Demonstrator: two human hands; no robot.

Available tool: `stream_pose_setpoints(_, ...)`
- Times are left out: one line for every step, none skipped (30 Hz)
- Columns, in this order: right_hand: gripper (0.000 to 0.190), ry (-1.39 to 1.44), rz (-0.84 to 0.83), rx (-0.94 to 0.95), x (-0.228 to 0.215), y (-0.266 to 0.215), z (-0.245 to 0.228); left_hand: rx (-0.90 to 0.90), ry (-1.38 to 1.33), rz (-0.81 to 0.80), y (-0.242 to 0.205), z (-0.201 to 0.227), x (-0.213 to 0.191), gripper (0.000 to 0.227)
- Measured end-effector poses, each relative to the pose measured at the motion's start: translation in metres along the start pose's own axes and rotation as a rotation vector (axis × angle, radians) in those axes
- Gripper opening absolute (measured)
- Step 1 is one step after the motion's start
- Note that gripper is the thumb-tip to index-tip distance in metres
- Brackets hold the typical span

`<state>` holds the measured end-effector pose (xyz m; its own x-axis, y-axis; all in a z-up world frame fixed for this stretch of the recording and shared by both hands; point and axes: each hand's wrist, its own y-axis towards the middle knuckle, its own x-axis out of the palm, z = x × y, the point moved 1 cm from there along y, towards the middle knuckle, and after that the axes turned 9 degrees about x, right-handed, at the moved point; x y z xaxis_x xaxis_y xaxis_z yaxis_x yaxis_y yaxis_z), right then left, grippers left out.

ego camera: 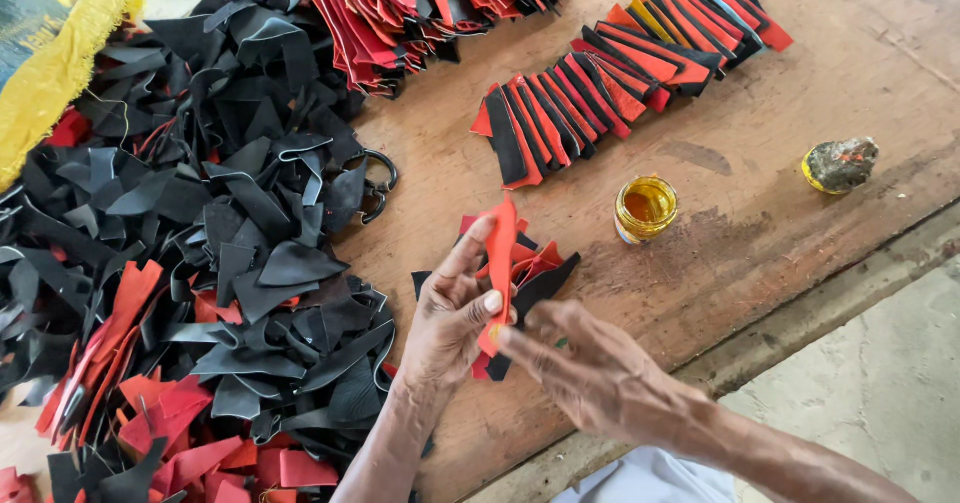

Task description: The person repeatedly picks up small red and black rubber pieces, applies a yellow adhesive from a small jar to the edges, and joins them together. The finished pairs are placed in a growing stack on the wooden table.

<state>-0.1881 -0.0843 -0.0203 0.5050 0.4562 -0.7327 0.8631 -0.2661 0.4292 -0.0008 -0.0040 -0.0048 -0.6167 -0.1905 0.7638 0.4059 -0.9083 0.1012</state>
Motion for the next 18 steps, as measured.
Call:
stream_pose_setpoints(0.089,0.027,-0.047,-0.022,-0.002,-0.003,-0.002,0.022,0.006,0.005,0.001,0.000,0.000,0.083)
stream_pose_setpoints(0.091,0.054,-0.093,-0.044,-0.004,-0.007,-0.005,0.044,0.012,0.017,0.001,0.002,-0.001,0.087)
stream_pose_setpoints(0.091,0.056,-0.102,-0.055,-0.008,-0.010,-0.007,0.066,0.019,0.026,0.001,0.005,-0.002,0.090)
stream_pose_setpoints(0.091,0.058,-0.111,-0.066,-0.012,-0.013,-0.010,0.089,0.025,0.036,0.003,0.008,-0.002,0.094)
stream_pose_setpoints(0.090,0.061,-0.120,-0.078,-0.016,-0.015,-0.013,0.103,0.115,0.094,0.003,0.012,-0.003,0.087)
stream_pose_setpoints(0.088,0.111,-0.148,-0.041,-0.019,-0.016,-0.012,0.117,0.204,0.151,0.004,0.018,-0.004,0.079)
stream_pose_setpoints(0.085,0.161,-0.176,-0.004,-0.023,-0.017,-0.010,0.132,0.294,0.209,0.006,0.023,-0.005,0.073)
stream_pose_setpoints(0.083,0.211,-0.204,0.033,-0.025,-0.017,-0.007,0.242,0.394,0.086,0.010,0.032,-0.004,0.055)
stream_pose_setpoints(0.082,0.209,-0.154,0.041,-0.028,-0.018,-0.003,0.349,0.494,-0.036,0.013,0.040,-0.004,0.038)
stream_pose_setpoints(0.082,0.207,-0.105,0.050,-0.030,-0.017,0.001,0.457,0.591,-0.159,0.016,0.044,-0.001,0.022)
stream_pose_setpoints(0.081,0.203,-0.054,0.056,-0.032,-0.017,0.007,0.540,0.791,-0.118,0.019,0.046,0.000,0.020)
stream_pose_setpoints(0.081,0.199,-0.033,0.084,-0.035,-0.018,0.011,0.623,0.990,-0.074,0.023,0.050,0.001,0.018)
stream_pose_setpoints(0.081,0.199,-0.014,0.111,-0.037,-0.019,0.014,0.703,1.191,-0.025,0.027,0.053,0.002,0.016)
stream_pose_setpoints(0.081,0.199,0.005,0.139,-0.040,-0.019,0.018,0.607,1.213,-0.005,0.032,0.055,0.001,0.017)
stream_pose_setpoints(0.082,0.206,0.036,0.122,-0.042,-0.019,0.021,0.512,1.233,0.011,0.039,0.059,-0.001,0.018)
stream_pose_setpoints(0.083,0.213,0.067,0.105,-0.046,-0.018,0.025,0.417,1.252,0.027,0.046,0.059,-0.003,0.020)
stream_pose_setpoints(0.084,0.219,0.098,0.093,-0.050,-0.018,0.028,0.359,1.198,0.051,0.054,0.056,-0.007,0.026)
stream_pose_setpoints(0.083,0.226,0.109,0.102,-0.054,-0.019,0.030,0.302,1.143,0.076,0.064,0.053,-0.012,0.032)
